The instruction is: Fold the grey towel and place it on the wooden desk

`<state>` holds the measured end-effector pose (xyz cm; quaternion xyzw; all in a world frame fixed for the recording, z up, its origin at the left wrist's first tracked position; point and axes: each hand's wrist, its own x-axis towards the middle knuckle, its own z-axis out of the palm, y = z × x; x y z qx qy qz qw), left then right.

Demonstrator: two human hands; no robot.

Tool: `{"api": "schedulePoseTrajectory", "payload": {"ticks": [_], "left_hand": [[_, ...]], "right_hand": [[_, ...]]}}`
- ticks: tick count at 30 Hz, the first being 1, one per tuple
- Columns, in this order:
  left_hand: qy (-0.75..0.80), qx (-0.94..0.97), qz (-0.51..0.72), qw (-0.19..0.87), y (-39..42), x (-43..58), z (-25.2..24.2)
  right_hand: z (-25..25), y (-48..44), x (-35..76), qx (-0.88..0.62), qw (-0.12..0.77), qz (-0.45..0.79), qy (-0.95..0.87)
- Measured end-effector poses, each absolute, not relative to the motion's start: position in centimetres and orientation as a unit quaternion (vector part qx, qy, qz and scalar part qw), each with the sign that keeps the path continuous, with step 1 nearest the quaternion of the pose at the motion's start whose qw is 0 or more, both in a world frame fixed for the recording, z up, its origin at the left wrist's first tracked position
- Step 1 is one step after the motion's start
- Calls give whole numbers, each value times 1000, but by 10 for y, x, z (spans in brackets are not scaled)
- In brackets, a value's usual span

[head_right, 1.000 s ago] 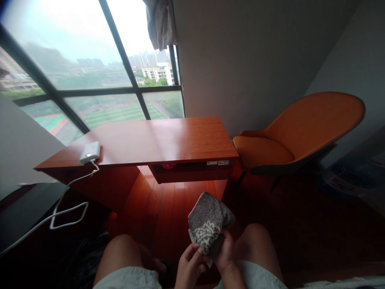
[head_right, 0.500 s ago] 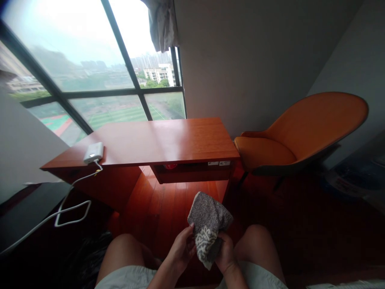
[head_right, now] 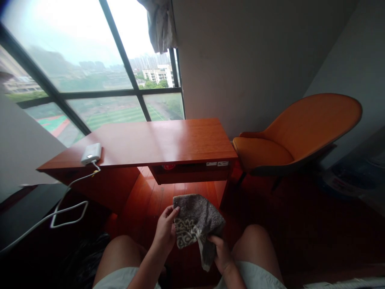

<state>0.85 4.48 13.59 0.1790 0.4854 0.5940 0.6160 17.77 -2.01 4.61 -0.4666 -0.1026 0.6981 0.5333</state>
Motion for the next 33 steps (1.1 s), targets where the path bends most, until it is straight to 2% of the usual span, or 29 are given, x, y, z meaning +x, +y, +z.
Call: {"api": "schedulePoseTrajectory", "payload": {"ticks": [4,8,12,17,20,29,33], "left_hand": [[503,370,558,547,62,-5,168],[484,529,487,499,72,-14,192],[445,625,432,473,78,-15,212],[431,699,360,443,86,-12,228],[425,725,335,426,90,-11,231],[447,788,296,303,92,-15,233],[440,796,292,297,88,-13,236]], "right_hand": [[48,-18,179,-521,520,656,-165],[56,-2,185,-445,547,662,-254],[92,23,195,-433,533,632,-358],[164,55,196,-439,488,533,-534],[190,74,186,-416,475,498,-594],[210,87,171,-420,421,431,-679],[220,78,174,-417,404,397,-711]]}}
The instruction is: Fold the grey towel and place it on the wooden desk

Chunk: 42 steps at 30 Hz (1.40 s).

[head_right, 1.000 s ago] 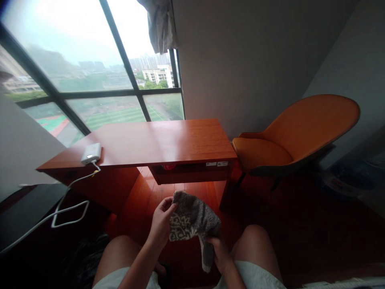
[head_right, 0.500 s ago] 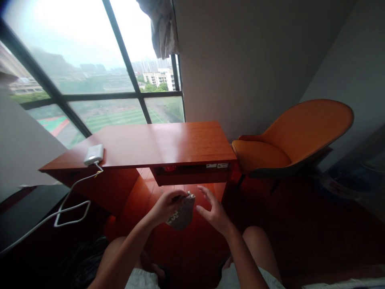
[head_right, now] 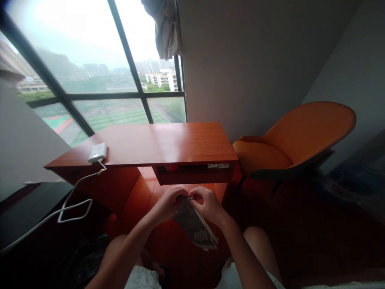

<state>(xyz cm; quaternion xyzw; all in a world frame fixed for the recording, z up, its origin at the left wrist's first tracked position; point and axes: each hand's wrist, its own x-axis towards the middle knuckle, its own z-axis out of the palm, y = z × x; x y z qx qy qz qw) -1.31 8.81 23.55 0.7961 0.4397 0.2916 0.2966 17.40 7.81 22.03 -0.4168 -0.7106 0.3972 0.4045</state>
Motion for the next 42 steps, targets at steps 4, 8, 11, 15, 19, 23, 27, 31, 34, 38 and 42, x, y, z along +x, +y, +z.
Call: {"api": "schedulePoseTrajectory", "payload": {"ticks": [4,8,11,15,19,23,27,31,34,38,42], "left_hand": [[423,803,286,309,81,-12,242],[414,821,273,283,77,-23,246],[433,826,262,248,82,-40,241],[442,796,308,274,94,-57,229],[420,708,399,405,100,-56,224],[435,635,454,448,102,-47,238],[429,620,486,441,104,-44,261],[441,619,460,460,106,-41,278],[427,563,518,482,112,-39,293],[402,566,559,454,132,-37,328],[360,607,587,396,166,-36,369]], "right_hand": [[225,74,179,-405,398,356,-743],[228,75,188,-432,412,343,-725],[236,75,198,-455,418,338,-710],[248,78,213,-459,432,340,-698],[257,82,225,-470,423,331,-700],[261,85,234,-473,445,321,-689],[260,88,236,-475,497,344,-640],[267,93,232,-498,440,321,-675],[286,100,230,-488,485,347,-637],[327,121,230,-461,521,314,-646],[369,156,233,-444,541,258,-666]]}}
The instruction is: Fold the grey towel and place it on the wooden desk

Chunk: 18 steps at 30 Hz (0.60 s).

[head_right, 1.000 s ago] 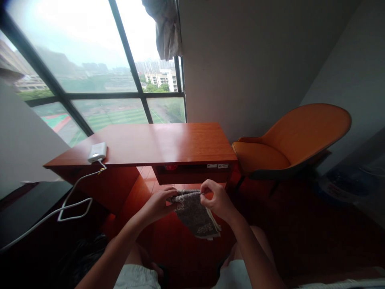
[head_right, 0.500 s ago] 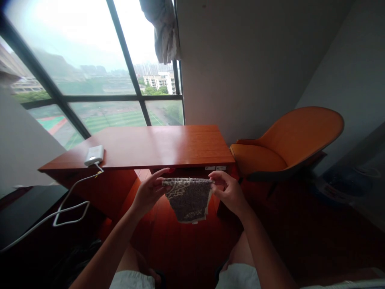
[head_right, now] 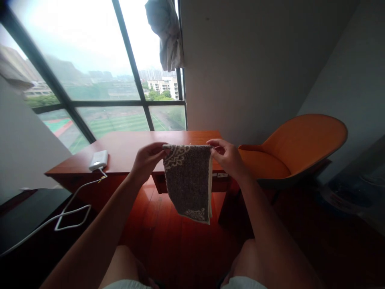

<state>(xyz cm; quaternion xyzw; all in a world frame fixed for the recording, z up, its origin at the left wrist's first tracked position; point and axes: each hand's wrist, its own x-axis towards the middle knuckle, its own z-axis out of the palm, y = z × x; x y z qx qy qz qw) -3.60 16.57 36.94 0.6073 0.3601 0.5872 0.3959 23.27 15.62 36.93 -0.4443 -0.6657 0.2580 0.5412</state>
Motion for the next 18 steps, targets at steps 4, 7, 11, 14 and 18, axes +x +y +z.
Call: {"api": "schedulePoseTrajectory", "payload": {"ticks": [4,7,11,14,18], "left_hand": [[331,625,611,357,195,-32,411],[320,626,639,313,210,-25,448],[312,644,666,213,221,-16,501],[300,660,666,174,226,-13,535],[305,675,655,151,239,-14,562]], "right_hand": [[408,188,237,-418,554,208,-689],[442,207,237,-387,583,166,-695],[494,224,234,-341,639,131,-677],[528,232,235,-317,660,104,-673],[556,246,239,-310,657,83,-682]]}}
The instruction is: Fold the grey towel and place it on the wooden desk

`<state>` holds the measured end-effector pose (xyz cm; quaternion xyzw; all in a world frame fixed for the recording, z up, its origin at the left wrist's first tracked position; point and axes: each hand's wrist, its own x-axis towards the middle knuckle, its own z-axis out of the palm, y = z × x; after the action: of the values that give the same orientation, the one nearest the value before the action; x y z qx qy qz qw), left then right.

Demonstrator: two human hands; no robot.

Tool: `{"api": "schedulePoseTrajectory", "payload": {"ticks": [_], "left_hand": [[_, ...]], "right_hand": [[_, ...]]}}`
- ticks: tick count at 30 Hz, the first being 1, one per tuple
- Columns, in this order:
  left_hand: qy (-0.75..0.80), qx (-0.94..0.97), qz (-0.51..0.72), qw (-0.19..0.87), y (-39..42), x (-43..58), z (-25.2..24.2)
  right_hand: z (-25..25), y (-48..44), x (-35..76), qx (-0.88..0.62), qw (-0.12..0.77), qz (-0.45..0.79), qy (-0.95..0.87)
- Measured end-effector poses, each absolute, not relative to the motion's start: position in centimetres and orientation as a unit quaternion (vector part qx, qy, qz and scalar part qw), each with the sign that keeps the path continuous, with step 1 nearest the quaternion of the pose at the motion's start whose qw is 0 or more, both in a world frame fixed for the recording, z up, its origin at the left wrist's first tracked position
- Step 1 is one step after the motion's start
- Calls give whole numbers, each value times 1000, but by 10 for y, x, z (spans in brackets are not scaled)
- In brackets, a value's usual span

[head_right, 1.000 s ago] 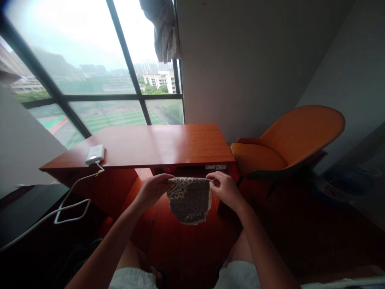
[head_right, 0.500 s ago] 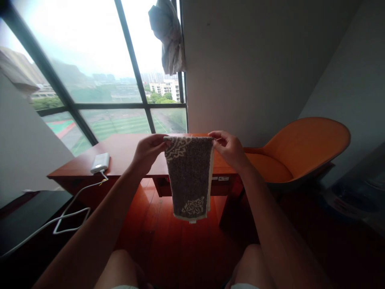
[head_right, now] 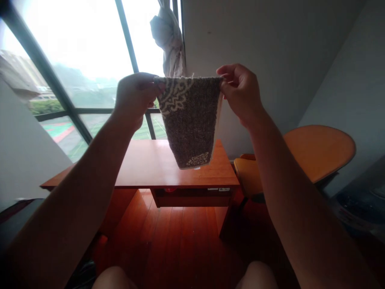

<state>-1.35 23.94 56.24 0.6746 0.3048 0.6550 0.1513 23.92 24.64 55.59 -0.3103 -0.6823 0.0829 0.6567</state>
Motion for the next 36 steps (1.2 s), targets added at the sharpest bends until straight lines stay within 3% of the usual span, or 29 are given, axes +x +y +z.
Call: {"api": "schedulePoseTrajectory", "payload": {"ticks": [9,14,19,23,29,32,36], "left_hand": [[347,671,614,231,306,-20,537],[346,669,618,223,326,-18,523],[336,654,658,160,308,-21,510],[413,657,607,169,254,-36,441],[474,708,419,313,155,-52,300],[478,714,383,339,130,-51,274],[480,696,406,347,132,-50,279]], "right_hand": [[528,330,238,-356,642,65,-676],[509,355,235,-336,660,71,-668],[498,320,230,-332,664,106,-661],[444,257,238,-382,598,194,-677],[325,168,254,-465,356,367,-723],[297,147,255,-476,327,407,-708],[294,147,255,-466,356,437,-682]]}}
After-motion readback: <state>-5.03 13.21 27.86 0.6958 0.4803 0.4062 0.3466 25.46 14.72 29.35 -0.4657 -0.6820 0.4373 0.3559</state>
